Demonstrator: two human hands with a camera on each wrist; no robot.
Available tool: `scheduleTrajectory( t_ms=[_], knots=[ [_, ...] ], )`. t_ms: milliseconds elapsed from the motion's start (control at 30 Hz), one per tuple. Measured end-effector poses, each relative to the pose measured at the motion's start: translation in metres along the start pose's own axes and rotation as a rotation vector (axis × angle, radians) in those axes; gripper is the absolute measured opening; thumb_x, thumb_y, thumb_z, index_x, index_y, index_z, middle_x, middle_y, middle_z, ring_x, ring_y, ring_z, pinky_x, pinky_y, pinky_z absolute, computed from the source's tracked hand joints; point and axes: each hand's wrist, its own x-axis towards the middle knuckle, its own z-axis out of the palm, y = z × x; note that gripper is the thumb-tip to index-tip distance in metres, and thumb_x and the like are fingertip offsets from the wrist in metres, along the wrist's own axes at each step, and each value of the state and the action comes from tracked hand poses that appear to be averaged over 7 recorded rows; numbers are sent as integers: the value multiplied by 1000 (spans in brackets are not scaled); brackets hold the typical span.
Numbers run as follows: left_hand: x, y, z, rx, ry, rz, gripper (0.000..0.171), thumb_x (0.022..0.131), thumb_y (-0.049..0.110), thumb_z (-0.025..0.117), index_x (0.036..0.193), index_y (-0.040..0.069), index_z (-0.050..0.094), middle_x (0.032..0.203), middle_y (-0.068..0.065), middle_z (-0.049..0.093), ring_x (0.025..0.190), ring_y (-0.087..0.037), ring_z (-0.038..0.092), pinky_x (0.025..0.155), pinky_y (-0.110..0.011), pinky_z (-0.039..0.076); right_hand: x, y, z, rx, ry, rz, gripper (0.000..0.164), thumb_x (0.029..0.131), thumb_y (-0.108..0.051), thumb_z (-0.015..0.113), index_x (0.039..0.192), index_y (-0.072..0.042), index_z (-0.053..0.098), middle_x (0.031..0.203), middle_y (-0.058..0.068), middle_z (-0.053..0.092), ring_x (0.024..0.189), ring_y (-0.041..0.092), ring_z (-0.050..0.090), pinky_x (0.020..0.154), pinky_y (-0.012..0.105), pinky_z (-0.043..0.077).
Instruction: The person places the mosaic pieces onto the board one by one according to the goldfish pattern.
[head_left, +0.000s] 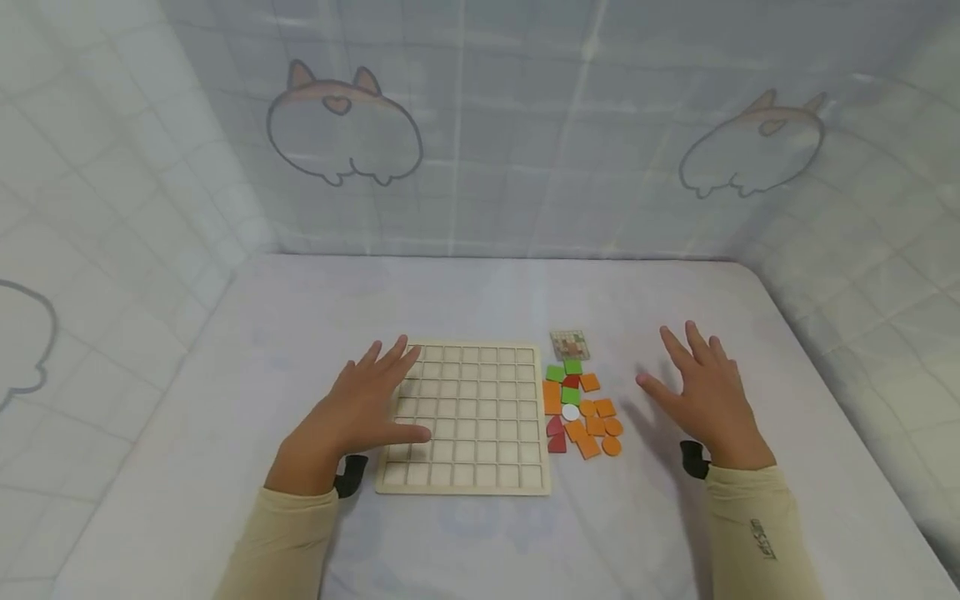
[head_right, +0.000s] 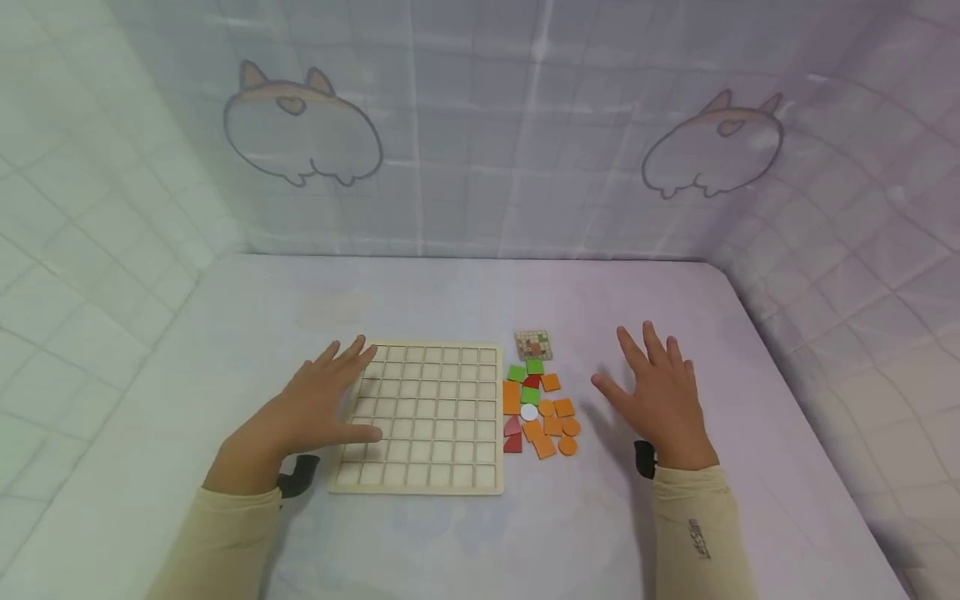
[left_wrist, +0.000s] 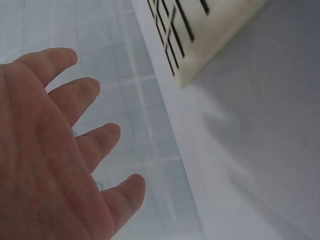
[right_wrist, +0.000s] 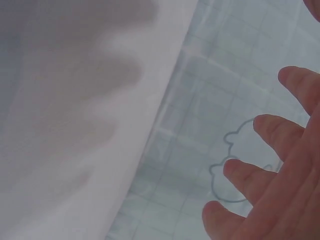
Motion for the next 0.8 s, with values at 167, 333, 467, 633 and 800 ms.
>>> scheduleTrajectory(
  t_ms=[167,333,467,633,800],
  knots=[
    [1,-15,2,-30,10,-40,115,70,71,70,157,14,19,161,-9,13,144,-42,6,108,-67,10,-1,-14,-4,47,-24,-6,88,88,-65,55,156,-19,23,160,18,11,140,53,10,104,71,15],
    [1,-36,8,-124,-13,-69,111,66,65,78,152,11,32,157,-11,26,144,-42,12,111,-61,16,-12,-27,-2,103,-102,-27,89,86,-62,61,156,-23,25,154,19,29,135,45,28,97,67,35],
    [-2,-48,11,-127,-32,-92,111,65,64,79,152,11,34,158,-12,25,142,-44,14,109,-65,16,-22,-38,2,154,-183,-23,83,84,-52,71,152,-19,36,143,17,44,127,40,41,94,62,42],
    [-5,-54,11,-127,-49,-109,107,67,59,80,152,11,35,158,-11,24,142,-47,13,107,-67,14,-28,-49,10,194,-310,67,56,79,-43,78,126,-17,63,113,5,60,103,27,54,77,43,51],
    [-3,-48,14,-150,-68,-103,99,71,47,82,151,12,36,159,-10,22,142,-48,9,107,-68,13,-34,-53,17,174,-406,97,35,75,-35,84,104,-20,70,96,-3,61,87,19,52,68,33,47]
  ],
)
